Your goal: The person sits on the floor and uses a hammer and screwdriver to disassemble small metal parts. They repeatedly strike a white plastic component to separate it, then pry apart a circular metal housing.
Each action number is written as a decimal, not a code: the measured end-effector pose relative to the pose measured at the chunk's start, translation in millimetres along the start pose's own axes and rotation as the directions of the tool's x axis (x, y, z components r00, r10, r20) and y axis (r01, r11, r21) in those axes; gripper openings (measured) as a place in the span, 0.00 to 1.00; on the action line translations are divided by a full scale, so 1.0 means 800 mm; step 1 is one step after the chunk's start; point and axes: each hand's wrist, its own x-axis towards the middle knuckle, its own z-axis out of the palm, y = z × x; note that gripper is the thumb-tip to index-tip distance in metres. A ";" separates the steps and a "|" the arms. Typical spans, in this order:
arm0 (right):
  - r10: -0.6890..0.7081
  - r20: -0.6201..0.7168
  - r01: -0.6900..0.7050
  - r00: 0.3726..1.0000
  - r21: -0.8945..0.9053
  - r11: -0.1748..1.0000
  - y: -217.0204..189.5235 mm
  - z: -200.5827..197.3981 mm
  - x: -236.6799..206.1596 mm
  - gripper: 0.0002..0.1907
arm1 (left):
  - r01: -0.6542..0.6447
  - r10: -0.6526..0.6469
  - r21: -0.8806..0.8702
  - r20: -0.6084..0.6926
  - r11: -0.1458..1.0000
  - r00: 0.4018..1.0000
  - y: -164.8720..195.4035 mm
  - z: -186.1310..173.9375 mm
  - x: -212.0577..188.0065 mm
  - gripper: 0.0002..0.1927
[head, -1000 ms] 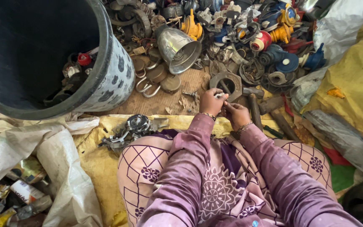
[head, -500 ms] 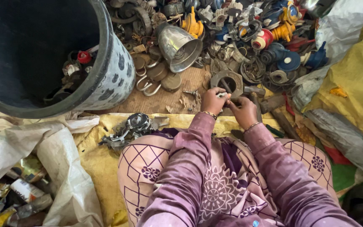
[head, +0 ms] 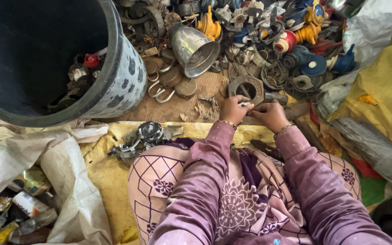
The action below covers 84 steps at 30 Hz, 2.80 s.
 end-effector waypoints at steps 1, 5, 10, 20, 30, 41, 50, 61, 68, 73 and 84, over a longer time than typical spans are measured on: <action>0.039 0.003 -0.039 0.999 -0.057 0.998 -0.001 0.001 0.000 0.18 | -0.044 0.045 0.042 -0.020 0.998 0.999 0.001 0.000 0.000 0.17; -0.067 -0.245 0.054 0.967 -0.060 0.997 -0.011 0.020 -0.012 0.17 | 0.008 -0.007 0.075 -0.014 0.997 1.000 0.007 -0.001 -0.003 0.16; -0.060 -0.349 0.005 0.935 -0.157 0.988 -0.021 0.033 -0.030 0.21 | -0.078 0.087 0.100 -0.088 0.992 0.992 0.007 -0.003 -0.003 0.19; 0.085 -0.090 -0.081 0.992 0.047 0.996 -0.005 0.020 -0.022 0.18 | 0.005 -0.001 0.087 -0.045 0.996 0.999 0.003 -0.002 -0.001 0.16; 0.165 -0.099 -0.160 0.981 0.057 0.986 0.000 0.018 -0.009 0.17 | 0.021 -0.011 0.127 -0.084 0.992 0.996 0.006 0.002 -0.006 0.17; 0.119 -0.327 -0.045 0.937 0.226 0.973 -0.042 0.030 -0.040 0.14 | 0.068 -0.071 0.107 0.027 0.992 0.997 -0.013 -0.014 0.011 0.19; -0.142 -0.515 0.168 0.845 0.004 0.986 -0.062 0.046 -0.070 0.16 | 0.000 0.004 0.135 -0.029 0.991 1.000 -0.008 -0.018 0.009 0.19; -0.329 -0.461 0.240 0.824 -0.243 0.940 -0.076 0.050 -0.080 0.08 | 0.077 -0.080 0.107 0.022 0.991 0.997 -0.009 -0.007 0.007 0.20; -0.122 -0.489 0.184 0.864 0.080 0.980 -0.055 0.056 -0.072 0.11 | -0.041 0.017 0.146 0.161 0.988 0.987 -0.014 -0.026 0.019 0.20; -0.057 -0.523 0.150 0.850 0.138 0.979 -0.053 0.065 -0.069 0.13 | -0.116 0.066 0.302 0.173 0.946 0.983 -0.008 -0.024 0.016 0.20; 0.342 -0.008 -0.237 0.940 0.708 0.666 -0.033 0.059 -0.068 0.16 | -0.067 0.023 0.333 0.134 0.941 0.991 -0.002 -0.021 0.012 0.17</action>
